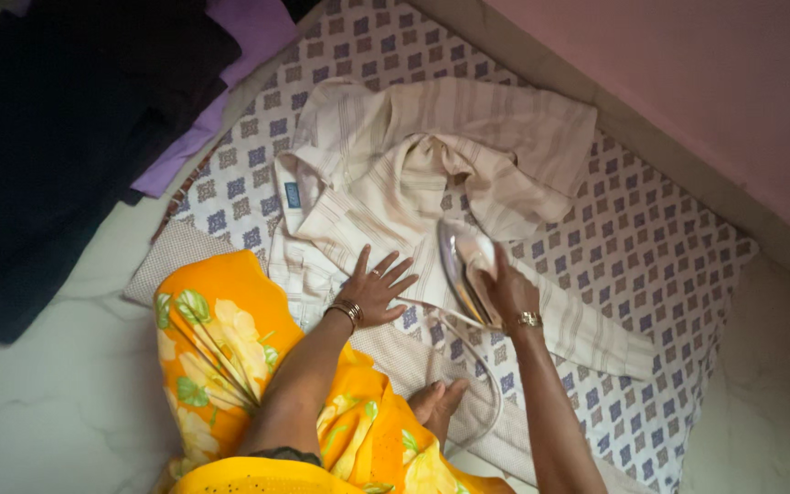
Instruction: The person irons a light-colored striped shirt laid out on a patterned mat on the floor. They use a handheld electric iron to smooth the sleeves and body of the shirt, periodically adjusting the fabric with their hands.
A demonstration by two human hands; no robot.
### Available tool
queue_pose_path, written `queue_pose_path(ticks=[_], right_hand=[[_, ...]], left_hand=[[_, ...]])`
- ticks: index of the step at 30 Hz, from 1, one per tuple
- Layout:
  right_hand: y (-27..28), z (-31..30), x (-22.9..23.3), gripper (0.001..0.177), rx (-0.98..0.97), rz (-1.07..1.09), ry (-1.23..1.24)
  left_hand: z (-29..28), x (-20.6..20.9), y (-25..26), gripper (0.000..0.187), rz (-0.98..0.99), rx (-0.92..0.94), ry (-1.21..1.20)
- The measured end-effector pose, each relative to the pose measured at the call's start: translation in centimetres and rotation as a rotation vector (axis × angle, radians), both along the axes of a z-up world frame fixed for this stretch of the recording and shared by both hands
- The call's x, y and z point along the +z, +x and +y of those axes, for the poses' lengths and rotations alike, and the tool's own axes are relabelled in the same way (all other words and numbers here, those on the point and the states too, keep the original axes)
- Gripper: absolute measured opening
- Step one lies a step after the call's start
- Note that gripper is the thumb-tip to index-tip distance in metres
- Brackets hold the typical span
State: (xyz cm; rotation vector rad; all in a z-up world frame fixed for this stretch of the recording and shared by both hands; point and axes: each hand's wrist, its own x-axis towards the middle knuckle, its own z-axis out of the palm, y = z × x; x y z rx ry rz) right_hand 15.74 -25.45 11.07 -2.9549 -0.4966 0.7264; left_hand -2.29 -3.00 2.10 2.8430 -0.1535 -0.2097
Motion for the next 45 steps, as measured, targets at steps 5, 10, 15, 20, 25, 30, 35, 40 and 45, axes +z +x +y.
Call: queue_pose_path(ticks=[5, 10, 15, 20, 25, 30, 35, 40, 45], right_hand=[[0.7, 0.7, -1.1, 0.063, 0.043, -0.277, 0.038], [0.5, 0.1, -2.1, 0.063, 0.015, -0.257, 0.023], [-0.7, -2.1, -1.2, 0.066, 0.228, -0.218, 0.075], [-1.8, -3.4, -0.1, 0.062, 0.414, -0.247, 0.158], [-1.9, -2.9, 1.1, 0.06, 0.49, -0.199, 0.117], [-2.6, -1.6, 1.6, 0.057, 0.559, -0.154, 0.066], [-3.6, 0.3, 2.3, 0.056, 0.697, -0.144, 0.157], [-4.4, 2.6, 2.5, 0.057, 0.794, -0.174, 0.232], [-4.9, 2.9, 2.0, 0.058, 0.684, -0.159, 0.182]], left_hand=[[0.2, 0.0, 0.4, 0.073, -0.037, 0.009, 0.023], [0.1, -0.4, -0.1, 0.073, -0.063, 0.007, 0.028], [1.1, -1.5, -0.5, 0.072, -0.006, 0.184, -0.004], [2.0, -2.4, -1.5, 0.07, -0.144, 0.352, -0.025], [2.2, -2.3, -1.0, 0.075, -0.13, 0.383, -0.103], [2.6, -3.0, -1.0, 0.072, -0.208, 0.377, -0.059], [2.3, -4.1, -0.9, 0.068, -0.275, 0.37, -0.022], [2.5, -5.1, -0.9, 0.067, -0.333, 0.379, -0.059], [2.7, -4.5, -0.6, 0.063, -0.381, 0.37, -0.093]])
